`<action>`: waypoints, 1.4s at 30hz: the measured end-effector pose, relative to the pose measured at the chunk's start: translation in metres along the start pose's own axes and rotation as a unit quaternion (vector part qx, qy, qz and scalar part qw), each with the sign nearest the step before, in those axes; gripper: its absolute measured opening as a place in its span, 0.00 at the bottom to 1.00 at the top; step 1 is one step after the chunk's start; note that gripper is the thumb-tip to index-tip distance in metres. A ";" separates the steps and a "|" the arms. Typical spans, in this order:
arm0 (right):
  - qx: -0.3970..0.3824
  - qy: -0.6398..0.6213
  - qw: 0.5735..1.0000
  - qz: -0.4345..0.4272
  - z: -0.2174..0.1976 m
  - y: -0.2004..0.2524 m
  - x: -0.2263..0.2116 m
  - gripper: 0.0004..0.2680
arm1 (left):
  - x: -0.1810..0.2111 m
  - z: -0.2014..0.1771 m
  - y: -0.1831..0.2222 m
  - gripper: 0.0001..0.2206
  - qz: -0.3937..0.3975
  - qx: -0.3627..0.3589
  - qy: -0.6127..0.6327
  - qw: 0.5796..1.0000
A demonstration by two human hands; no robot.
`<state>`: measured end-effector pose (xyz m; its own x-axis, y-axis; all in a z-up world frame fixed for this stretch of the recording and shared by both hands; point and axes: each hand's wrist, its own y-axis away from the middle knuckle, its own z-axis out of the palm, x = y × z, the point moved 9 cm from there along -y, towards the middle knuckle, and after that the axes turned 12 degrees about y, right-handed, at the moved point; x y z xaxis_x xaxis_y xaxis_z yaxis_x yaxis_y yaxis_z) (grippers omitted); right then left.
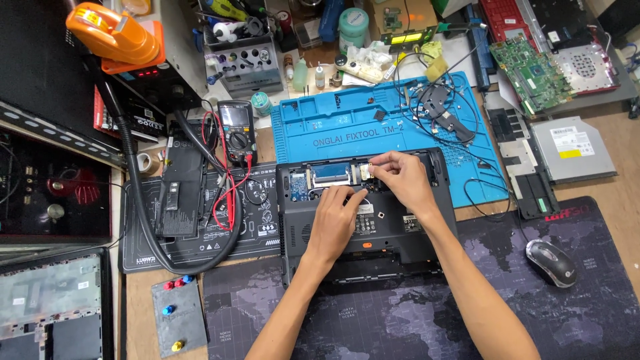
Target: Connecting internal ribbon cables and routing wires inside a laptop chassis on a repair bench.
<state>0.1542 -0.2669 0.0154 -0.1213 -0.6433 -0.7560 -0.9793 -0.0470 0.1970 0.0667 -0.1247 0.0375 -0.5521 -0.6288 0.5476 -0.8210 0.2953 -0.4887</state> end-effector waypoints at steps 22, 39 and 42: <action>0.035 0.031 0.999 -0.017 -0.003 -0.001 -0.009 0.07 | 0.000 0.002 0.000 0.14 0.010 0.005 -0.004 1.000; 0.060 0.114 0.990 -0.055 -0.007 0.002 -0.019 0.06 | -0.005 -0.011 -0.005 0.14 -0.048 0.009 0.086 0.995; 0.073 0.142 0.985 -0.072 -0.012 0.005 -0.026 0.05 | -0.004 -0.038 -0.012 0.16 -0.103 0.043 0.208 0.972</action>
<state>0.1541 -0.2595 0.0435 0.0507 -0.8269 -0.5601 -0.9984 -0.0566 -0.0068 0.0731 -0.0986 0.0666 -0.4030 -0.3170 0.8585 -0.9150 0.1226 -0.3843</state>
